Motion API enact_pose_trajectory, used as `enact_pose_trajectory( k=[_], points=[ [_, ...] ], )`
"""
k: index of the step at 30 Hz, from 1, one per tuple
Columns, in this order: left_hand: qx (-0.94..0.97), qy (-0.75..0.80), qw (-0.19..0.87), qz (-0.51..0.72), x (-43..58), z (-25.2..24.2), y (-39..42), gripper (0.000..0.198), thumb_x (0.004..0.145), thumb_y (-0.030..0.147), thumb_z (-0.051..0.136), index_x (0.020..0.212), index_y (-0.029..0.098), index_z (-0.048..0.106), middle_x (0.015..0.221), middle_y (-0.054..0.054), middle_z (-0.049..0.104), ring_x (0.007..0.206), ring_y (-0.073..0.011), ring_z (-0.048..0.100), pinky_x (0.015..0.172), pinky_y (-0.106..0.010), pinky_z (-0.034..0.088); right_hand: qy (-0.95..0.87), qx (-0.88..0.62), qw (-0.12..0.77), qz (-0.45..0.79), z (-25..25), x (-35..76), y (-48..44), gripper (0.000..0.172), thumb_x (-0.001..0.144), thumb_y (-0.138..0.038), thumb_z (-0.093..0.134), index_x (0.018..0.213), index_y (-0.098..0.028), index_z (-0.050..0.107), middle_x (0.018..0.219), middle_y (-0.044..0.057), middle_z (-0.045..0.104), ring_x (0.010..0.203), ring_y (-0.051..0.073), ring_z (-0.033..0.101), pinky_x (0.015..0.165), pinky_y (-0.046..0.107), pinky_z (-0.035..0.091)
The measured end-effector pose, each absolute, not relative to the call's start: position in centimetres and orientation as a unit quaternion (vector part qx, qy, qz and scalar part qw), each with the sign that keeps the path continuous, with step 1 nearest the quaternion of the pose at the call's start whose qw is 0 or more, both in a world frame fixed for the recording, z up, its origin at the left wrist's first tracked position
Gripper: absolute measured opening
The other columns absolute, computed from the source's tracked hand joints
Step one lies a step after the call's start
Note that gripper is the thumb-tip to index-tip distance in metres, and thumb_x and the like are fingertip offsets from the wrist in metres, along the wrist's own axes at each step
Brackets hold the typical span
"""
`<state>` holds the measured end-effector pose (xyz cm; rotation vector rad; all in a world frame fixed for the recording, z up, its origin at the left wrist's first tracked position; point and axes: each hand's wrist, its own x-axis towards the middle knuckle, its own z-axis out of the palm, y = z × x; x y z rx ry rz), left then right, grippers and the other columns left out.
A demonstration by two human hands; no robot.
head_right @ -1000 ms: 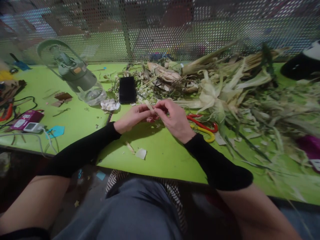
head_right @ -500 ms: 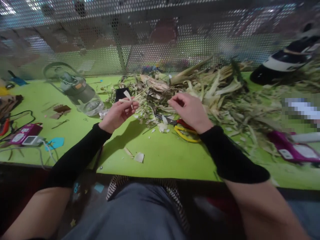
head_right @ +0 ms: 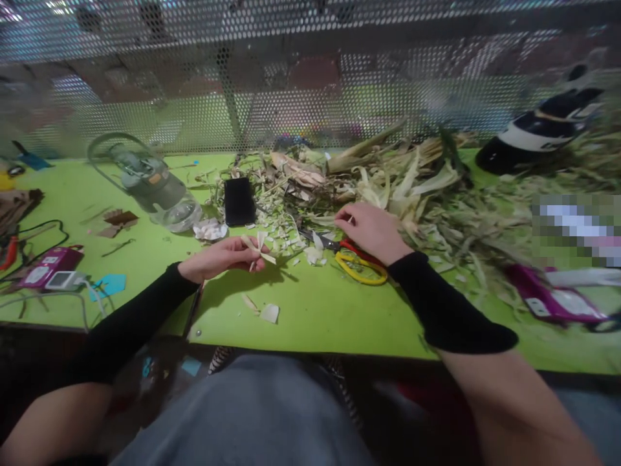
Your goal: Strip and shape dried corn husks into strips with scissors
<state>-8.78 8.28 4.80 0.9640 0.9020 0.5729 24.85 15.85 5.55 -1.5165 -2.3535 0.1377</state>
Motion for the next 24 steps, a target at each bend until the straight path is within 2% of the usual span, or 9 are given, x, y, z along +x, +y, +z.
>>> enact_pose_trajectory(
  k=[3, 7, 9, 12, 15, 18, 21, 23, 24],
  points=[
    [0.458, 0.427, 0.731, 0.271, -9.3, 4.7, 8.6, 0.025, 0.090, 0.027, 0.081, 0.105, 0.012, 0.069, 0.087, -0.004, 0.078, 0.075, -0.0090, 0.069, 0.081, -0.026, 0.054, -0.844, -0.503, 0.178, 0.055, 5.7, 23.5, 16.3, 0.025, 0.095, -0.041, 0.059, 0.087, -0.024, 0.074, 0.091, 0.011, 0.078, 0.078, 0.026, 0.067, 0.066, 0.037, 0.045],
    [0.492, 0.453, 0.674, 0.313, -9.6, 4.5, 9.1, 0.033, 0.092, 0.023, 0.076, 0.115, 0.017, 0.055, 0.091, -0.003, 0.078, 0.077, -0.0100, 0.069, 0.077, -0.025, 0.052, -0.851, -0.485, 0.184, 0.077, 5.9, 22.2, 16.6, 0.023, 0.096, -0.040, 0.059, 0.088, -0.023, 0.073, 0.092, 0.011, 0.078, 0.079, 0.026, 0.067, 0.069, 0.038, 0.047],
    [0.525, 0.460, 0.637, 0.328, -9.7, 4.1, 9.3, 0.028, 0.094, 0.022, 0.071, 0.114, 0.018, 0.052, 0.093, -0.004, 0.078, 0.080, -0.0111, 0.070, 0.076, -0.026, 0.051, -0.851, -0.482, 0.194, 0.080, 6.0, 22.0, 16.8, 0.021, 0.095, -0.039, 0.060, 0.087, -0.023, 0.073, 0.092, 0.010, 0.077, 0.079, 0.026, 0.067, 0.070, 0.038, 0.048],
    [0.638, 0.475, 0.539, 0.276, -9.6, 3.6, 9.3, 0.016, 0.095, 0.028, 0.067, 0.103, 0.019, 0.057, 0.095, -0.005, 0.076, 0.084, -0.0140, 0.069, 0.077, -0.028, 0.050, -0.851, -0.478, 0.200, 0.086, 5.9, 22.3, 17.4, 0.020, 0.094, -0.039, 0.061, 0.085, -0.024, 0.072, 0.090, 0.009, 0.077, 0.078, 0.026, 0.067, 0.070, 0.038, 0.048],
    [0.742, 0.499, 0.408, 0.183, -9.3, 3.4, 9.0, 0.015, 0.095, 0.034, 0.065, 0.101, 0.020, 0.063, 0.101, -0.007, 0.077, 0.087, -0.0184, 0.069, 0.080, -0.032, 0.049, -0.850, -0.483, 0.189, 0.090, 5.7, 22.7, 18.0, 0.021, 0.093, -0.040, 0.060, 0.086, -0.024, 0.072, 0.089, 0.009, 0.076, 0.075, 0.025, 0.066, 0.068, 0.037, 0.047],
    [0.787, 0.495, 0.351, 0.111, -9.2, 4.1, 8.9, 0.020, 0.095, 0.031, 0.060, 0.112, 0.022, 0.065, 0.106, -0.008, 0.079, 0.092, -0.0217, 0.072, 0.082, -0.033, 0.050, -0.861, -0.473, 0.161, 0.088, 5.2, 22.9, 18.5, 0.023, 0.094, -0.040, 0.059, 0.094, -0.023, 0.074, 0.094, 0.010, 0.077, 0.078, 0.026, 0.067, 0.069, 0.038, 0.050],
    [0.807, 0.482, 0.334, 0.062, -9.5, 5.9, 9.3, 0.042, 0.092, 0.024, 0.057, 0.134, 0.021, 0.061, 0.118, -0.011, 0.079, 0.098, -0.0231, 0.074, 0.085, -0.034, 0.053, -0.880, -0.456, 0.113, 0.064, 4.4, 22.6, 18.9, 0.027, 0.092, -0.037, 0.061, 0.106, -0.020, 0.076, 0.107, 0.015, 0.077, 0.096, 0.032, 0.070, 0.080, 0.044, 0.054],
    [0.814, 0.481, 0.321, 0.057, -9.7, 7.4, 10.0, 0.048, 0.092, 0.023, 0.056, 0.139, 0.020, 0.059, 0.129, -0.013, 0.076, 0.103, -0.0234, 0.074, 0.087, -0.033, 0.053, -0.886, -0.453, 0.084, 0.046, 3.9, 22.4, 19.2, 0.028, 0.091, -0.034, 0.059, 0.107, -0.019, 0.077, 0.109, 0.017, 0.077, 0.102, 0.035, 0.070, 0.085, 0.046, 0.055],
    [0.812, 0.487, 0.314, 0.064, -9.8, 8.2, 10.5, 0.046, 0.094, 0.026, 0.055, 0.140, 0.019, 0.059, 0.129, -0.013, 0.076, 0.102, -0.0230, 0.074, 0.086, -0.033, 0.053, -0.888, -0.452, 0.076, 0.043, 3.8, 22.3, 19.3, 0.026, 0.092, -0.032, 0.057, 0.103, -0.020, 0.077, 0.108, 0.017, 0.077, 0.102, 0.035, 0.070, 0.086, 0.047, 0.055]
  ],
)
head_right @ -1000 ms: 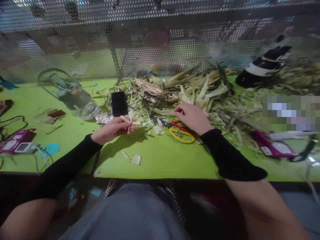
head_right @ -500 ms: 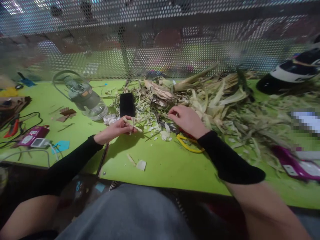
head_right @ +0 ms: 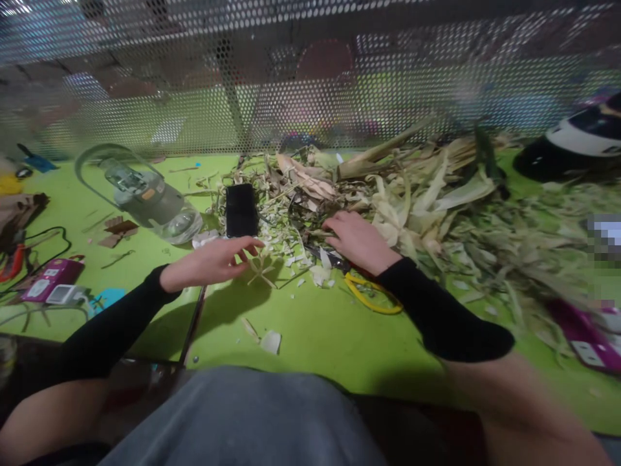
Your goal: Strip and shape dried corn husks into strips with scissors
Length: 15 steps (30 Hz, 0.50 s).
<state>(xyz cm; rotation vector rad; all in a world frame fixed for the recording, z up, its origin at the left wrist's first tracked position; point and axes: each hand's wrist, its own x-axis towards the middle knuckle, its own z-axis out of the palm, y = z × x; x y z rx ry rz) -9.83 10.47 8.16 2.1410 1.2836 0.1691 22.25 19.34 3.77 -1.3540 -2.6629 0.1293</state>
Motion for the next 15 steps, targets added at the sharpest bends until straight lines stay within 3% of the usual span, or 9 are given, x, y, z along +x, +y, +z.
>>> enact_pose_trajectory(
  k=[4, 9, 12, 15],
  points=[
    [0.806, 0.491, 0.314, 0.101, -9.4, 10.0, 12.6, 0.039, 0.098, 0.032, 0.054, 0.133, 0.016, 0.064, 0.123, -0.012, 0.078, 0.104, -0.0226, 0.074, 0.086, -0.031, 0.052, -0.883, -0.442, 0.111, 0.112, 4.1, 22.2, 19.8, 0.024, 0.096, -0.036, 0.055, 0.088, -0.024, 0.074, 0.094, 0.011, 0.078, 0.090, 0.030, 0.071, 0.083, 0.045, 0.054],
    [0.808, 0.475, 0.312, 0.154, -6.9, 9.1, 15.6, 0.030, 0.100, 0.033, 0.054, 0.120, 0.016, 0.070, 0.117, -0.011, 0.079, 0.098, -0.0203, 0.072, 0.084, -0.030, 0.050, -0.820, -0.476, 0.209, 0.241, 5.5, 22.1, 19.6, 0.031, 0.098, -0.054, 0.061, 0.091, -0.027, 0.073, 0.086, 0.004, 0.080, 0.072, 0.024, 0.069, 0.065, 0.037, 0.050],
    [0.826, 0.437, 0.319, 0.157, -4.3, 7.7, 17.4, 0.028, 0.100, 0.031, 0.056, 0.118, 0.016, 0.071, 0.117, -0.010, 0.079, 0.100, -0.0206, 0.071, 0.088, -0.032, 0.050, -0.814, -0.476, 0.234, 0.236, 6.1, 21.8, 19.5, 0.033, 0.099, -0.056, 0.060, 0.091, -0.027, 0.073, 0.083, 0.004, 0.078, 0.069, 0.023, 0.066, 0.063, 0.037, 0.048],
    [0.859, 0.401, 0.284, 0.143, -1.6, 6.3, 18.9, 0.028, 0.094, 0.023, 0.063, 0.120, 0.017, 0.072, 0.114, -0.010, 0.078, 0.102, -0.0222, 0.068, 0.092, -0.033, 0.049, -0.847, -0.461, 0.192, 0.183, 6.0, 22.3, 19.6, 0.028, 0.099, -0.049, 0.058, 0.091, -0.027, 0.073, 0.082, 0.005, 0.077, 0.070, 0.024, 0.065, 0.064, 0.038, 0.047]
  ],
)
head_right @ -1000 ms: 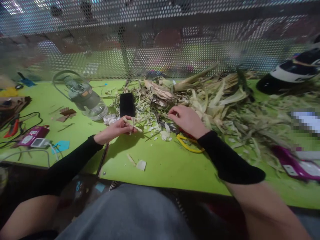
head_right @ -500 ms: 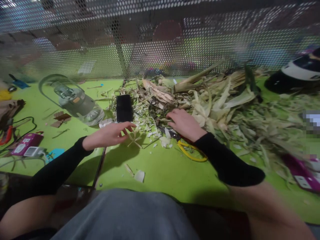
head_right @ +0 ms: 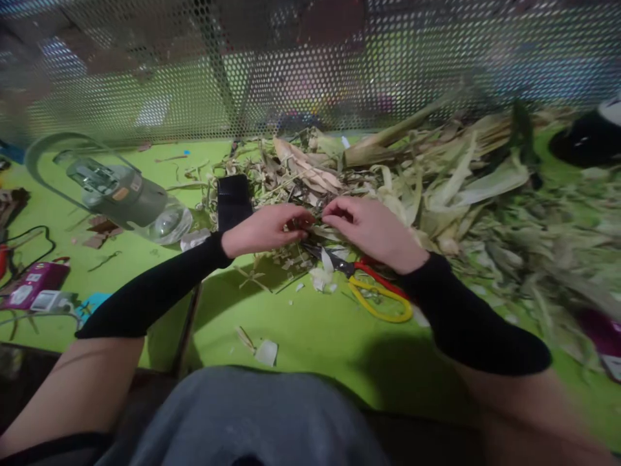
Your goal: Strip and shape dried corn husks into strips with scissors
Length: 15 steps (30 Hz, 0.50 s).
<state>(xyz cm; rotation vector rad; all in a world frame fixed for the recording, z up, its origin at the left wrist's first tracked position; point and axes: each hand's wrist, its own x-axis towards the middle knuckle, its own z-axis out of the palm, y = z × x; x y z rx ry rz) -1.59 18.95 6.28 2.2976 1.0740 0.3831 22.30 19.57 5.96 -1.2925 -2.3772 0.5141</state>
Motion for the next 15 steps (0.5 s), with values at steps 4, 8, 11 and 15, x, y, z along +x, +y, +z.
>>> enact_pose_trajectory(
  k=[4, 8, 11, 15],
  points=[
    [0.875, 0.415, 0.226, 0.106, 0.7, 4.9, 20.6, 0.019, 0.092, 0.018, 0.064, 0.107, 0.016, 0.076, 0.114, -0.012, 0.076, 0.103, -0.0247, 0.066, 0.090, -0.034, 0.048, -0.900, -0.429, 0.058, 0.056, 5.0, 24.3, 19.1, 0.016, 0.092, -0.037, 0.064, 0.092, -0.023, 0.072, 0.088, 0.012, 0.076, 0.084, 0.032, 0.067, 0.075, 0.045, 0.050],
    [0.862, 0.413, 0.250, 0.155, 0.7, 5.2, 21.3, 0.012, 0.095, 0.018, 0.062, 0.095, 0.016, 0.074, 0.100, -0.008, 0.076, 0.092, -0.0198, 0.064, 0.086, -0.031, 0.045, -0.890, -0.454, 0.031, -0.001, 4.1, 26.7, 18.5, 0.019, 0.089, -0.034, 0.062, 0.100, -0.021, 0.071, 0.095, 0.017, 0.076, 0.092, 0.038, 0.067, 0.081, 0.050, 0.051],
    [0.837, 0.415, 0.275, 0.227, 0.0, 6.3, 21.1, 0.008, 0.094, 0.016, 0.063, 0.093, 0.017, 0.071, 0.094, -0.005, 0.075, 0.085, -0.0165, 0.062, 0.082, -0.028, 0.043, -0.881, -0.470, 0.054, -0.015, 3.8, 27.9, 18.1, 0.027, 0.088, -0.032, 0.063, 0.110, -0.020, 0.070, 0.103, 0.018, 0.076, 0.098, 0.040, 0.067, 0.085, 0.052, 0.051],
    [0.804, 0.411, 0.323, 0.285, -0.4, 7.9, 20.6, 0.006, 0.095, 0.018, 0.065, 0.090, 0.016, 0.067, 0.090, -0.002, 0.072, 0.079, -0.0128, 0.057, 0.077, -0.026, 0.042, -0.860, -0.501, 0.072, -0.060, 4.2, 28.8, 17.6, 0.032, 0.091, -0.032, 0.060, 0.116, -0.017, 0.071, 0.110, 0.022, 0.076, 0.105, 0.043, 0.066, 0.088, 0.055, 0.049]
  ],
)
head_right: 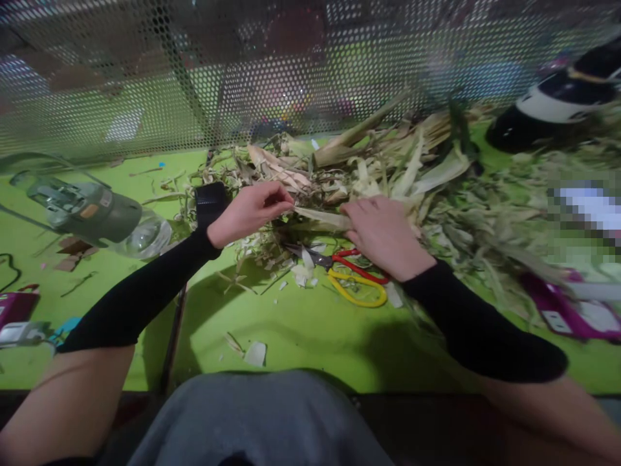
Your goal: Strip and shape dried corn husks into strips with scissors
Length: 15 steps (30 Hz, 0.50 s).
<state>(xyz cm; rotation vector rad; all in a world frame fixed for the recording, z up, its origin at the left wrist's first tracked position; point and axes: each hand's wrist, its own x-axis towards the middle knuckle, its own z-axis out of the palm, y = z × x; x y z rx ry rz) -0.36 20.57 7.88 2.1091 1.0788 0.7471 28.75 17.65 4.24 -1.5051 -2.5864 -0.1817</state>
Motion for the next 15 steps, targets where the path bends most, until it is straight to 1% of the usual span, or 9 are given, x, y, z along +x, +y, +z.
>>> enact_pose_trajectory(
  k=[3, 6, 8, 10, 13, 15],
  points=[
    [0.773, 0.400, 0.376, 0.317, 0.0, 8.9, 20.4, 0.009, 0.096, 0.019, 0.065, 0.088, 0.015, 0.064, 0.083, 0.000, 0.067, 0.072, -0.0098, 0.054, 0.072, -0.024, 0.041, -0.840, -0.529, 0.113, -0.037, 5.6, 29.3, 17.4, 0.026, 0.099, -0.035, 0.052, 0.101, -0.020, 0.073, 0.103, 0.021, 0.078, 0.099, 0.040, 0.067, 0.088, 0.055, 0.047],
    [0.732, 0.397, 0.438, 0.338, 0.9, 9.9, 20.3, 0.009, 0.098, 0.016, 0.064, 0.090, 0.015, 0.061, 0.080, 0.002, 0.063, 0.067, -0.0077, 0.053, 0.066, -0.022, 0.041, -0.810, -0.552, 0.184, 0.068, 7.0, 29.8, 17.4, 0.024, 0.098, -0.035, 0.054, 0.086, -0.022, 0.071, 0.092, 0.014, 0.077, 0.086, 0.032, 0.067, 0.082, 0.047, 0.048],
    [0.691, 0.408, 0.482, 0.352, 1.6, 10.4, 20.4, 0.009, 0.101, 0.016, 0.059, 0.092, 0.016, 0.059, 0.081, 0.001, 0.063, 0.066, -0.0071, 0.055, 0.064, -0.021, 0.042, -0.759, -0.583, 0.253, 0.143, 7.5, 30.0, 17.4, 0.020, 0.094, -0.037, 0.060, 0.083, -0.023, 0.070, 0.087, 0.009, 0.075, 0.080, 0.027, 0.065, 0.075, 0.040, 0.047],
    [0.645, 0.420, 0.522, 0.368, 2.1, 10.9, 20.6, 0.010, 0.106, 0.019, 0.053, 0.097, 0.016, 0.056, 0.084, 0.000, 0.066, 0.068, -0.0073, 0.059, 0.065, -0.021, 0.045, -0.701, -0.605, 0.311, 0.216, 7.5, 30.1, 17.5, 0.020, 0.091, -0.041, 0.066, 0.082, -0.024, 0.070, 0.081, 0.004, 0.071, 0.074, 0.023, 0.062, 0.069, 0.036, 0.045],
    [0.609, 0.426, 0.565, 0.359, 2.9, 11.0, 21.1, 0.012, 0.108, 0.016, 0.045, 0.104, 0.016, 0.057, 0.093, -0.002, 0.070, 0.075, -0.0074, 0.064, 0.069, -0.020, 0.049, -0.647, -0.607, 0.354, 0.297, 6.9, 30.2, 17.9, 0.026, 0.087, -0.049, 0.071, 0.080, -0.024, 0.071, 0.073, 0.000, 0.065, 0.067, 0.018, 0.054, 0.065, 0.033, 0.041],
    [0.618, 0.424, 0.584, 0.313, 3.6, 10.7, 21.4, 0.011, 0.104, 0.009, 0.050, 0.104, 0.014, 0.060, 0.095, -0.003, 0.070, 0.077, -0.0071, 0.064, 0.072, -0.020, 0.050, -0.633, -0.603, 0.369, 0.316, 6.6, 30.1, 18.1, 0.030, 0.084, -0.054, 0.072, 0.081, -0.024, 0.072, 0.074, 0.000, 0.065, 0.067, 0.018, 0.054, 0.065, 0.033, 0.041]
  ],
)
